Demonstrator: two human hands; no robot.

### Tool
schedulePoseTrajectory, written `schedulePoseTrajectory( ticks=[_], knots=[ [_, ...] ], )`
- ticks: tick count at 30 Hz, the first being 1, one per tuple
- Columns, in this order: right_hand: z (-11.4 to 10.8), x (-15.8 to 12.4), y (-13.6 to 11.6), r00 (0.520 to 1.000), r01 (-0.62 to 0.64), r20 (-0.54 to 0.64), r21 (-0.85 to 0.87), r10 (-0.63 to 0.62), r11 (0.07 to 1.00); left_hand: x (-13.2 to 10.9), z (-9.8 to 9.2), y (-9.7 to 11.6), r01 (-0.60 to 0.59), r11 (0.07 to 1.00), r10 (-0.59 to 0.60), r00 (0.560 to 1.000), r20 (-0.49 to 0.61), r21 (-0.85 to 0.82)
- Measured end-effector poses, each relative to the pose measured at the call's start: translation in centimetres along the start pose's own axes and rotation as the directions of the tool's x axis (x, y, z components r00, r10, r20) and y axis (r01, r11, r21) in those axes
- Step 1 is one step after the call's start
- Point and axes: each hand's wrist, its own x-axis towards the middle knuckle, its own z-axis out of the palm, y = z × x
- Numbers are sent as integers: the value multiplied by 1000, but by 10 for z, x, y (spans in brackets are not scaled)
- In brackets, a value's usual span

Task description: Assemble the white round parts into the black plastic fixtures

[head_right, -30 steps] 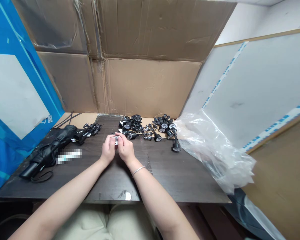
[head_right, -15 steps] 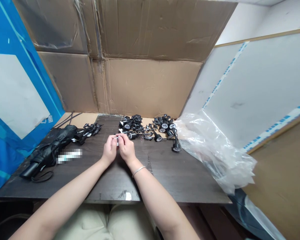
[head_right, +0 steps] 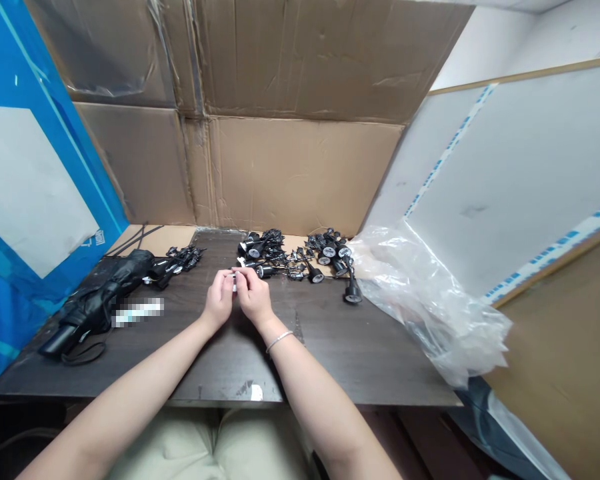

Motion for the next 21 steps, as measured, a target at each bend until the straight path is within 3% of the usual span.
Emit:
schedulePoseTrajectory(
  ticks=[12, 17, 21],
  knots=[
    [6, -2, 4, 996, 42, -74, -26, -44, 999, 0, 0, 4, -32, 999, 33, 999, -18, 32],
    [9, -2, 4, 994, -101, -18, 171, 106, 980, 2, 2, -1, -7, 1000, 5, 999, -51, -30],
    [9, -1, 6, 960, -274, 166, 406, 224, 872, 5, -2, -7, 50, 998, -53, 996, -66, -44]
  ],
)
